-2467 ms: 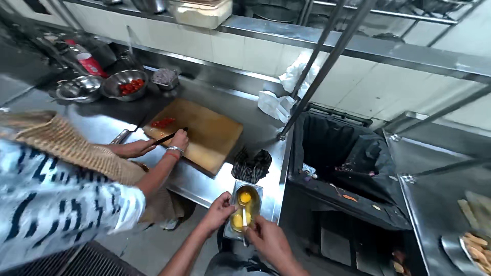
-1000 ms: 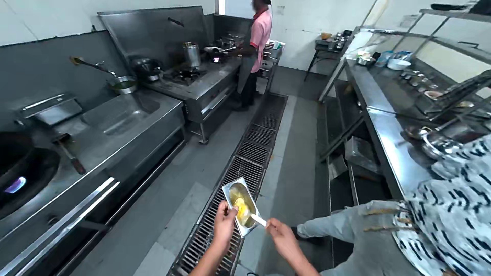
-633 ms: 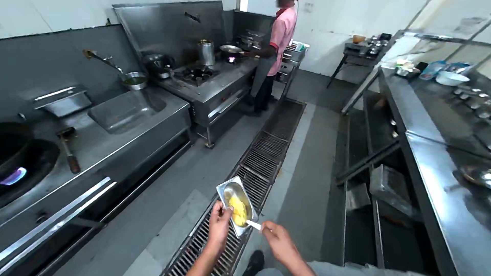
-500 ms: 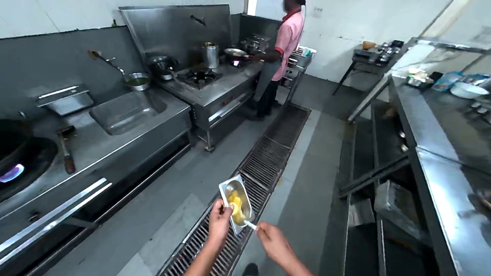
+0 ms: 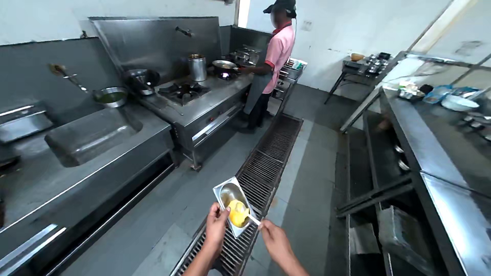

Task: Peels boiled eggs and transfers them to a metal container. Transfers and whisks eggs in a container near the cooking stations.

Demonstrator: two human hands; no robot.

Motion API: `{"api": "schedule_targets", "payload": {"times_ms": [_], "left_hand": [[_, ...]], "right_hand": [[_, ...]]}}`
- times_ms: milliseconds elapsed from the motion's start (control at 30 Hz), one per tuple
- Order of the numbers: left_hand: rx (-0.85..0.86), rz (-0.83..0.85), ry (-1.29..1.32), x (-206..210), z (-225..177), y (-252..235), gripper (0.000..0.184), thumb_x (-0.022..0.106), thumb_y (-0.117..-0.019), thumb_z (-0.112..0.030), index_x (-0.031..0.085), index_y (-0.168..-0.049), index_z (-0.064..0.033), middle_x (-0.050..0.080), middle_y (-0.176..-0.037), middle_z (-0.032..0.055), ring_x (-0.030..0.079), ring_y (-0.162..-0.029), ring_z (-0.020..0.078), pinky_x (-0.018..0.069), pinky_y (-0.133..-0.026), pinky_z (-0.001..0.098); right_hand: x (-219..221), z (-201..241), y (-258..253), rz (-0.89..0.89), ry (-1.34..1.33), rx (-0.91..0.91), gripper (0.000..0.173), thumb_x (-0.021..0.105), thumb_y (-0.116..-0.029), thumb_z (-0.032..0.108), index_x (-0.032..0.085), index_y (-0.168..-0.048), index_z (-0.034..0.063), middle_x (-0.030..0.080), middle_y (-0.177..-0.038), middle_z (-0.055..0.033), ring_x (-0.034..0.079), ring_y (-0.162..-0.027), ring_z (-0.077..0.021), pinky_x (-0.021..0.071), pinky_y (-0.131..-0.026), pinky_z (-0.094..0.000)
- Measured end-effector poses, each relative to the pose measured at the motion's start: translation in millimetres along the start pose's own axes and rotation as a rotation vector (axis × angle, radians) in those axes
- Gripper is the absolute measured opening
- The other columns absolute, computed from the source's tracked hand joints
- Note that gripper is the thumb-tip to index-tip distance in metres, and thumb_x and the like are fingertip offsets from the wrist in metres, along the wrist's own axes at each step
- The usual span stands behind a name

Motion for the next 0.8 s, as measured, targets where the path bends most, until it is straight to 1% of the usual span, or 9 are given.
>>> {"api": "schedule_targets", "payload": {"times_ms": [100,200,267,333,433,567,667,733,800], "left_hand": [[-0.027,0.079,-0.004,13,1,-54,0.014,0.067,-0.0939,-0.005,0.056,-0.101,0.0015,0.064,-0.089,0.0144,0.066,-0.078,0.024,0.0588,-0.068,0.0393],[-0.06,0.163,-0.005,24,-11,-97,0.013,0.065,-0.0948,-0.005,0.055,-0.102,0.0009,0.064,-0.089,0.0149,0.066,-0.077,0.0242,0.0593,-0.067,0.0395],[-0.073,0.216,-0.019,33,-14,-128,0.014,0.067,-0.0942,-0.006,0.056,-0.1,0.0004,0.063,-0.087,0.0139,0.065,-0.077,0.024,0.0584,-0.068,0.0396],[-0.088,0.243,-0.015,36,-21,-153,0.014,0.066,-0.0948,-0.005,0.055,-0.102,0.0008,0.064,-0.09,0.0146,0.066,-0.079,0.0243,0.0594,-0.07,0.04],[-0.087,0.282,-0.052,41,-26,-177,0.013,0.067,-0.0943,-0.006,0.056,-0.099,-0.0003,0.063,-0.086,0.0126,0.064,-0.077,0.0224,0.0578,-0.07,0.0381],[-0.092,0.271,-0.02,46,-27,-203,0.013,0.066,-0.0952,-0.005,0.056,-0.102,0.001,0.064,-0.088,0.0139,0.066,-0.078,0.0234,0.0594,-0.072,0.0393],[-0.091,0.26,-0.025,50,-23,-211,0.013,0.066,-0.095,-0.005,0.057,-0.102,0.0009,0.064,-0.087,0.0132,0.065,-0.078,0.0227,0.0586,-0.071,0.0385],[-0.098,0.248,-0.015,51,-25,-218,0.013,0.066,-0.0954,-0.006,0.056,-0.101,0.0003,0.063,-0.087,0.0133,0.065,-0.077,0.023,0.0586,-0.069,0.0384],[-0.106,0.254,-0.04,54,-23,-221,0.013,0.067,-0.0944,-0.007,0.057,-0.1,-0.0008,0.063,-0.086,0.0117,0.065,-0.077,0.0218,0.0577,-0.069,0.0374]], "right_hand": [[-7,8,-37,0.046,-0.021,0.053,0.03,0.049,-0.1039,0.026,0.072,-0.106,0.0065,0.071,-0.09,-0.011,0.069,-0.084,-0.0256,0.0559,-0.079,-0.0514],[-8,12,-72,-0.086,-0.037,0.115,0.03,0.048,-0.1028,0.026,0.072,-0.105,0.0074,0.069,-0.083,-0.0099,0.067,-0.075,-0.025,0.0551,-0.071,-0.0504],[-11,18,-93,-0.065,-0.01,0.143,0.03,0.049,-0.1027,0.029,0.072,-0.103,0.0086,0.069,-0.083,-0.01,0.068,-0.077,-0.026,0.0557,-0.073,-0.0524],[-19,26,-110,-0.132,-0.072,0.146,0.029,0.051,-0.1021,0.026,0.074,-0.102,0.0103,0.069,-0.082,-0.0068,0.066,-0.076,-0.0217,0.0547,-0.072,-0.0481],[-14,27,-133,-0.11,0.03,0.183,0.031,0.048,-0.103,0.029,0.072,-0.104,0.0106,0.07,-0.082,-0.0092,0.069,-0.077,-0.0257,0.0562,-0.072,-0.0518],[-24,27,-159,-0.173,-0.058,0.135,0.028,0.049,-0.1022,0.026,0.072,-0.102,0.0097,0.065,-0.075,-0.0066,0.062,-0.066,-0.0213,0.0526,-0.063,-0.046],[-26,25,-169,-0.069,-0.024,0.119,0.028,0.049,-0.1028,0.025,0.072,-0.102,0.0084,0.068,-0.08,-0.0088,0.066,-0.074,-0.0237,0.0549,-0.07,-0.0495],[-33,22,-178,-0.146,-0.11,0.095,0.027,0.051,-0.1018,0.023,0.074,-0.1,0.0086,0.068,-0.08,-0.005,0.064,-0.072,-0.018,0.0533,-0.069,-0.0433],[-29,13,-185,-0.119,-0.027,0.122,0.029,0.05,-0.1027,0.027,0.072,-0.103,0.0078,0.067,-0.077,-0.0081,0.065,-0.069,-0.0219,0.0545,-0.067,-0.0475]]}}
Point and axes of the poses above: each hand's wrist, its own y-axis away from the middle knuckle, its own x-axis out of the palm, z = x × y, the point moved 2 cm from there along -y, towards the middle knuckle
